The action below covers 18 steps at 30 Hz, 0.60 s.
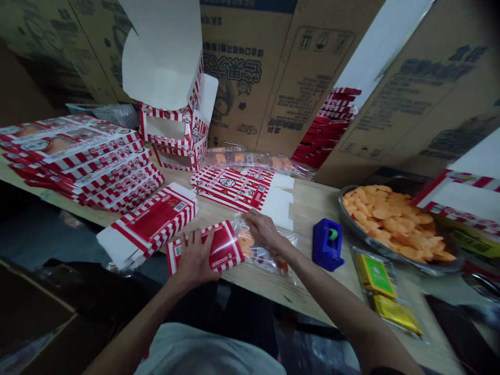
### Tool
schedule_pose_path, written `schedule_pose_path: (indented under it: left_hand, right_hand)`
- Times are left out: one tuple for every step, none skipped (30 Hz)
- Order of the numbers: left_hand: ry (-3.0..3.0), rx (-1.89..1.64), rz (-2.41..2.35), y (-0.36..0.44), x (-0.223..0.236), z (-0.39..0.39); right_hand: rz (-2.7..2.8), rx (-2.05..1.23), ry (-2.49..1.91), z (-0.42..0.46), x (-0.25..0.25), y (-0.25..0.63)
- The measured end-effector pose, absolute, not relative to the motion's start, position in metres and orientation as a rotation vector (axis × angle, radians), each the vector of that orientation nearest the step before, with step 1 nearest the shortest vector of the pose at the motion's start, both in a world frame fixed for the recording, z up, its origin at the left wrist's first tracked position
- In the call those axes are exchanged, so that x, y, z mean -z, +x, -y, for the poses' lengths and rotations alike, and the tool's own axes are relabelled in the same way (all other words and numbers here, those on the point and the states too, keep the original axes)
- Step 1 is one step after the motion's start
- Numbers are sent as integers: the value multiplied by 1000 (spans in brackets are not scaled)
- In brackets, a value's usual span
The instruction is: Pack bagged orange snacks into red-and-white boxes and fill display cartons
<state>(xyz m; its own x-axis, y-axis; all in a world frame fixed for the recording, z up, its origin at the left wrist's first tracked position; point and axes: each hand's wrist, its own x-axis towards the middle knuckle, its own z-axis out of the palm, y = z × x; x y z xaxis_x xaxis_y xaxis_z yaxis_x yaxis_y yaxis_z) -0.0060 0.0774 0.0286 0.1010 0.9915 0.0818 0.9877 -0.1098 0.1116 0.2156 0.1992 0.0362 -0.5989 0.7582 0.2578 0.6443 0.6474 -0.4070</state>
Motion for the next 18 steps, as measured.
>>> schedule_pose_path:
  left_hand:
    - [2327,-225,-2053,-6,-28,-78]
    - [2335,-234,-2032,-6,-28,-79]
    - [2329,-234,-2017,-6,-28,-79]
    - [2315,-228,-2006,-6,-28,-79]
    - [2301,-219,-1994,-6,-28,-80]
    - [2292,-212,-1980,-6,-28,-80]
    - [2291,-207,-1964,-6,-28,-81]
    - [2298,-202,-1948,-6,-29,-81]
    - [2312,-194,-1931,-6,-29,-82]
    - [2328,-180,-1914,-7,-29,-83]
    - [2344,-162,-1900,-7,-30,-84]
    - [2359,-142,-1888,-8,-30,-84]
    - [2372,-124,-1877,-8,-29,-85]
    - [2383,-111,-1867,-9,-29,-86]
    - [2393,-104,-1859,-10,-29,-86]
    - [2401,-100,-1850,-11,-28,-87]
    - [2410,-98,-1840,-11,-28,-87]
    - [2414,-97,-1833,-11,-28,-87]
  right_hand:
    - [2477,-469,-1043,-196,-35,214]
    - [2500,-541,-994,-194,-34,213]
    - [2530,-596,-957,-193,-33,213]
    - [2563,-635,-935,-193,-32,212]
    - [2592,-659,-933,-193,-30,212]
    - [2611,-677,-941,-194,-28,211]
    - [2616,-699,-951,-194,-25,209]
    - [2604,-732,-957,-195,-21,207]
    - [2573,-778,-959,-195,-17,204]
    - [2524,-838,-961,-196,-13,202]
    - [2447,-897,-989,-196,-10,200]
    - [2346,-938,-1049,-197,-8,200]
    - [2232,-947,-1136,-198,-7,203]
    - [2114,-922,-1238,-199,-7,209]
    - [2002,-870,-1343,-199,-8,218]
    - [1906,-801,-1441,-199,-9,231]
    - [1831,-733,-1528,-198,-11,246]
    - [1782,-679,-1600,-196,-13,262]
